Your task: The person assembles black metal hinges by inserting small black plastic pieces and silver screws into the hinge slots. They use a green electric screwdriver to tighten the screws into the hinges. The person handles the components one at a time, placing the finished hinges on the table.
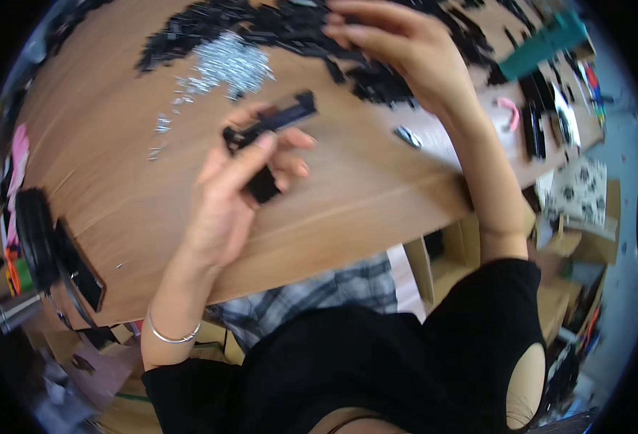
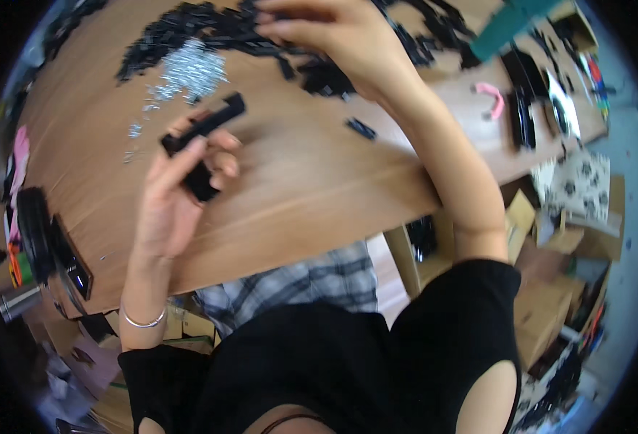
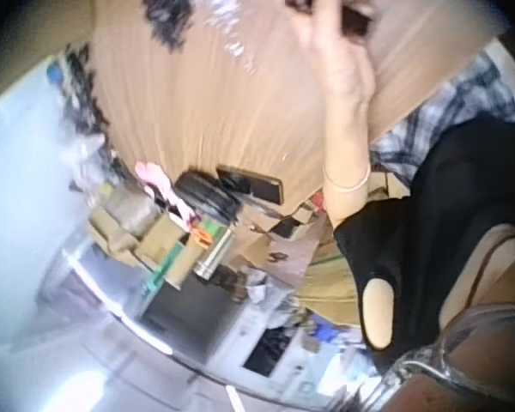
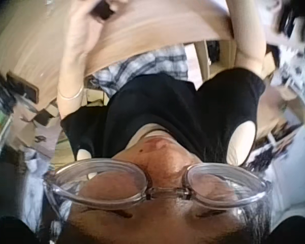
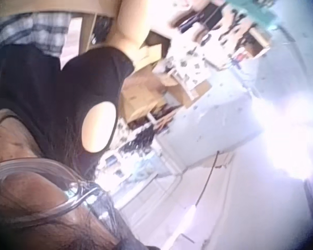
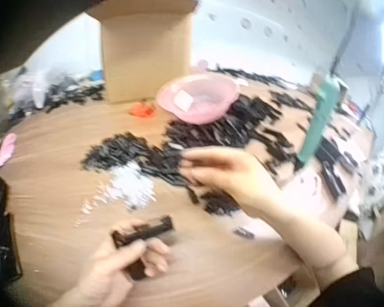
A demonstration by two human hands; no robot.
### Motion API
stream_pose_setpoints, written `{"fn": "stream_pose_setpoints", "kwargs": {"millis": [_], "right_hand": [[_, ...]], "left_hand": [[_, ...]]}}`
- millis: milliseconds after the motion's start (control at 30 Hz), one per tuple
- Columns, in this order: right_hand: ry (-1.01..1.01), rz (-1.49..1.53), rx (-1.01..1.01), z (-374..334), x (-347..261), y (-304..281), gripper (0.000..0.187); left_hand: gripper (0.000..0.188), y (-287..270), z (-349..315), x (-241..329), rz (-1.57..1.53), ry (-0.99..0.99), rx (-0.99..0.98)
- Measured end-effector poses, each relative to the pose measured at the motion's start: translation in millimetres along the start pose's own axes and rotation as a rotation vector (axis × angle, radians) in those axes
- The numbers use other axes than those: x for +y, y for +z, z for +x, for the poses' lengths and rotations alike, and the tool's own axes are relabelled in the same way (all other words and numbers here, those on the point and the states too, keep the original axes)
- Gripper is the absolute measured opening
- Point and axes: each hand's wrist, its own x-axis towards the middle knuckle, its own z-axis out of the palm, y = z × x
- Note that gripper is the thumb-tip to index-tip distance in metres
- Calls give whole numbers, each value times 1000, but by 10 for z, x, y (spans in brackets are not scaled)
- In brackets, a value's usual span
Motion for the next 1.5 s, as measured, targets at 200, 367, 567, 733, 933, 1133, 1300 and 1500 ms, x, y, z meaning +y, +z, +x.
{"fn": "stream_pose_setpoints", "kwargs": {"millis": [200, 367, 567, 733, 933, 1133, 1300, 1500], "right_hand": [[85, 147, 17, -62, -67, 45, 21], [-75, -76, 41, -208, -165, 202, 23], [-465, -287, -73, -339, -159, 441, 12], [-280, -170, -194, -451, -245, 602, 11], [-376, -234, -92, -504, -245, 715, 15], [-482, -206, -54, -566, -269, 761, 18], [-559, -150, -45, -473, -236, 746, 24], [-542, -130, -11, -531, -227, 724, 22]], "left_hand": [[24, 110, 35, -125, 144, 137, 125], [26, -29, 9, -102, 34, 151, 132], [53, -6, -2, -120, 346, 419, 89], [58, -8, -52, -90, 415, 490, 98], [46, -63, -16, -144, 532, 713, 99], [33, -2, -81, -89, 614, 828, 154], [48, 143, -70, -102, 446, 843, 176], [41, 122, -113, -142, 590, 835, 209]]}}
